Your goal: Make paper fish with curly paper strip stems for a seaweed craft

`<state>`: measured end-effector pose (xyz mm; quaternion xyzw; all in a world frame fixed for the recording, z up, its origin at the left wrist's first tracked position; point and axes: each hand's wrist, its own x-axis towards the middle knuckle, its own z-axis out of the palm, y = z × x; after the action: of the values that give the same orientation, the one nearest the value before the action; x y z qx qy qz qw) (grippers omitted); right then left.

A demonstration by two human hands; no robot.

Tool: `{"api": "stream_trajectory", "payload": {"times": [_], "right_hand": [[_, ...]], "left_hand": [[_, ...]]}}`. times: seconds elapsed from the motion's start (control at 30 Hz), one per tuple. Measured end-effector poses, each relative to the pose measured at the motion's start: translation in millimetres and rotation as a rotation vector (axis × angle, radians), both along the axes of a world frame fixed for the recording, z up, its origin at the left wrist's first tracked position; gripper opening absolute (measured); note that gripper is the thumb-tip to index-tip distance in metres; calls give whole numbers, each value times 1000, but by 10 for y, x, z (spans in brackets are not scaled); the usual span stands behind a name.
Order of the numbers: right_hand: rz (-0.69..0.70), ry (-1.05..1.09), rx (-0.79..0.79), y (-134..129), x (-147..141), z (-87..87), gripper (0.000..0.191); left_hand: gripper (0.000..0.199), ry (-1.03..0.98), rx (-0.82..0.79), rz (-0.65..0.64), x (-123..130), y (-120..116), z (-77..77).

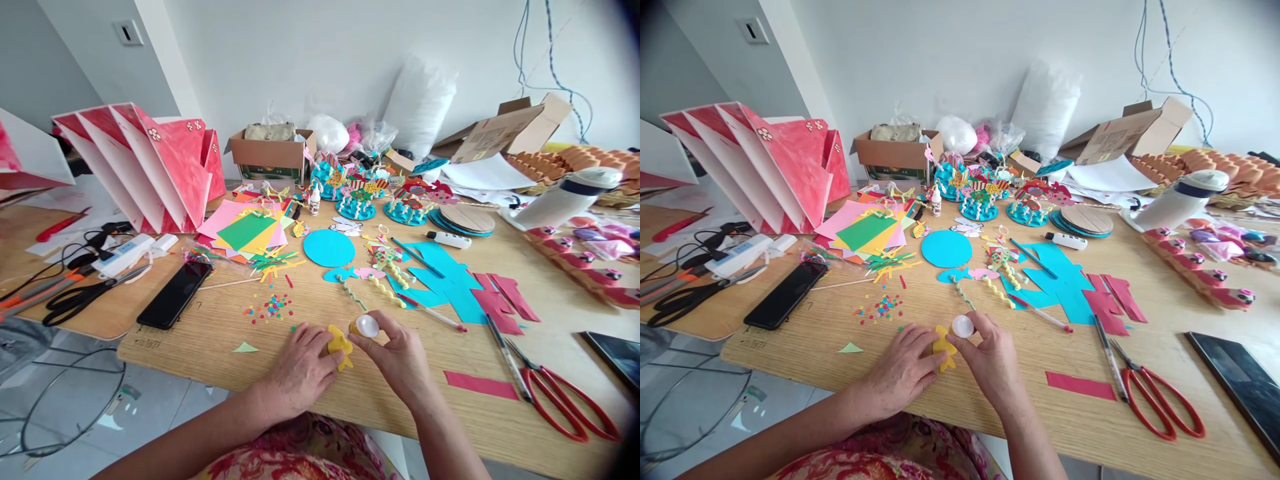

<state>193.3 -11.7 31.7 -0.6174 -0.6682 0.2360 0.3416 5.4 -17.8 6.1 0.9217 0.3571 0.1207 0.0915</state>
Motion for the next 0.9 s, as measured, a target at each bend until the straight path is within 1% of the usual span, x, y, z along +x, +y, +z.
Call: {"api": "stream_trajectory", "payload": {"times": [0.1,0.27,0.37,0.43,0.57,0.73,0.9], "right_hand": [[11,11,-20,-26,16,-2,22],[-15,8,-10,-14,-8,-21,21],[19,15,-3,-3,-36,-34,20],[25,22,-3,-7,-41,-28,21],[-10,24,17,-10,-37,-3,21],[25,15,5,-17,-41,10,21],[-13,27,-6,-9,-26,-4,22]], "left_hand": [[26,3,-4,4,-1,-3,9],[27,10,-2,8,-4,-7,22],[25,9,-9,6,-5,-6,24],[25,7,-16,6,-4,-3,20],[26,5,-18,9,2,4,9],[24,-1,-23,11,3,-3,10],[27,-7,-12,10,-3,-10,-4]]}}
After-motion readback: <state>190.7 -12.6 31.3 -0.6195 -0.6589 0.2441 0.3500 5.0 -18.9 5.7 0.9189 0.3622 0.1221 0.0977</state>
